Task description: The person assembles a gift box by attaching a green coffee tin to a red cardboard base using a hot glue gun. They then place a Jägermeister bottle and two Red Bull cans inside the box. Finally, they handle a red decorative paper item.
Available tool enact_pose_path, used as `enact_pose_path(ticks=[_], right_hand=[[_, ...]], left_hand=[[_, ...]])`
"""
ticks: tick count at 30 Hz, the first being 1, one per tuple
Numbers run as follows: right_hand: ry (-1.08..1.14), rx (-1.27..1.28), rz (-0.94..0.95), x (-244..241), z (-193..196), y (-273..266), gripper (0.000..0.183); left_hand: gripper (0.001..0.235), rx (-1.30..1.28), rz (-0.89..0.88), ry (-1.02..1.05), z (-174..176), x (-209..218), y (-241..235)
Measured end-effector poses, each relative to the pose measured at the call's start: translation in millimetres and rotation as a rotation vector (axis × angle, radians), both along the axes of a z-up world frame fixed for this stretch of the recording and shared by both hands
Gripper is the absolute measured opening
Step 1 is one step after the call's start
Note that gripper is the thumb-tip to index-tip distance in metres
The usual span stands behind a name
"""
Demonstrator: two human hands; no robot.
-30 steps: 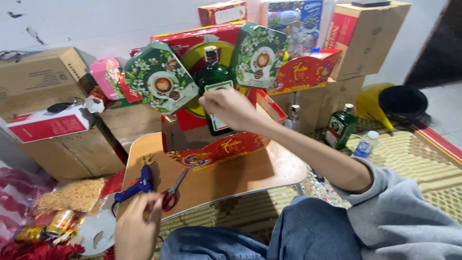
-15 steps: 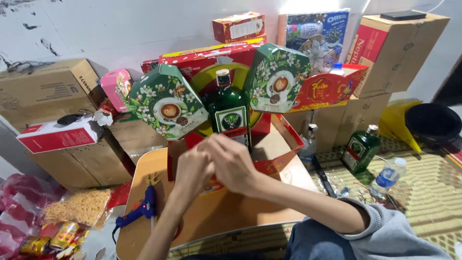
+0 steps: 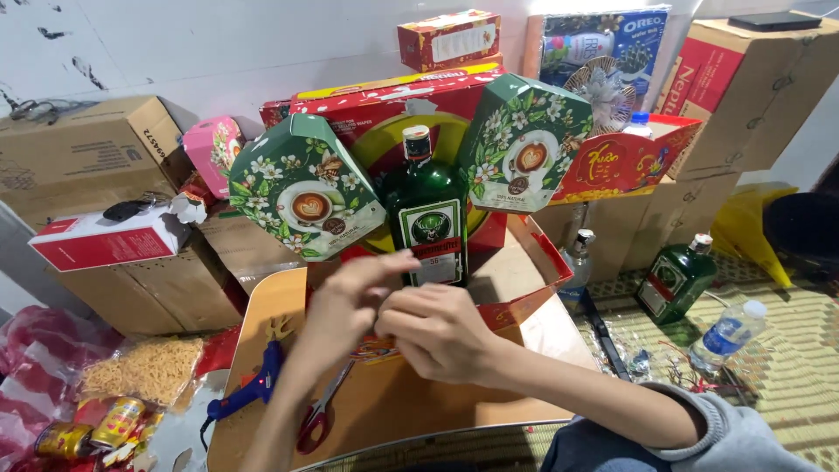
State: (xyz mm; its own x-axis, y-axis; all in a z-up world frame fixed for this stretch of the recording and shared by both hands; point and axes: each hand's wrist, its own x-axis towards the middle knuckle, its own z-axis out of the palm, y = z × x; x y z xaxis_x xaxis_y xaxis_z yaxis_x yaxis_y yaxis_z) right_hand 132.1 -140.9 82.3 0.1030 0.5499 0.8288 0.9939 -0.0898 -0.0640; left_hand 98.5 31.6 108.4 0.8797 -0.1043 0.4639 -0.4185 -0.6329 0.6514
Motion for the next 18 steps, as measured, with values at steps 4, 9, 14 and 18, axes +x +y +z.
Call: enact_pose_path(ticks=[4, 9, 14, 18], right_hand=[[0.094, 0.118, -0.086, 17, 3, -7, 0.043], [0.91, -0.187, 0.023, 58, -17, -21, 0.049], [0.752, -0.162, -0.02, 53, 2, -33, 0.047], [0.572, -0.137, -0.051, 45, 18, -39, 0.045]], left_hand=[[0.02, -0.058, -0.152, 0.375, -10, -6, -6], [0.019, -0.403, -0.074, 0.391, 11, -23, -1], [0.024, -0.412, -0.173, 0.46, -2, -2, -10], [0.031, -0.42, -0.268, 0.535, -23, 1, -25]])
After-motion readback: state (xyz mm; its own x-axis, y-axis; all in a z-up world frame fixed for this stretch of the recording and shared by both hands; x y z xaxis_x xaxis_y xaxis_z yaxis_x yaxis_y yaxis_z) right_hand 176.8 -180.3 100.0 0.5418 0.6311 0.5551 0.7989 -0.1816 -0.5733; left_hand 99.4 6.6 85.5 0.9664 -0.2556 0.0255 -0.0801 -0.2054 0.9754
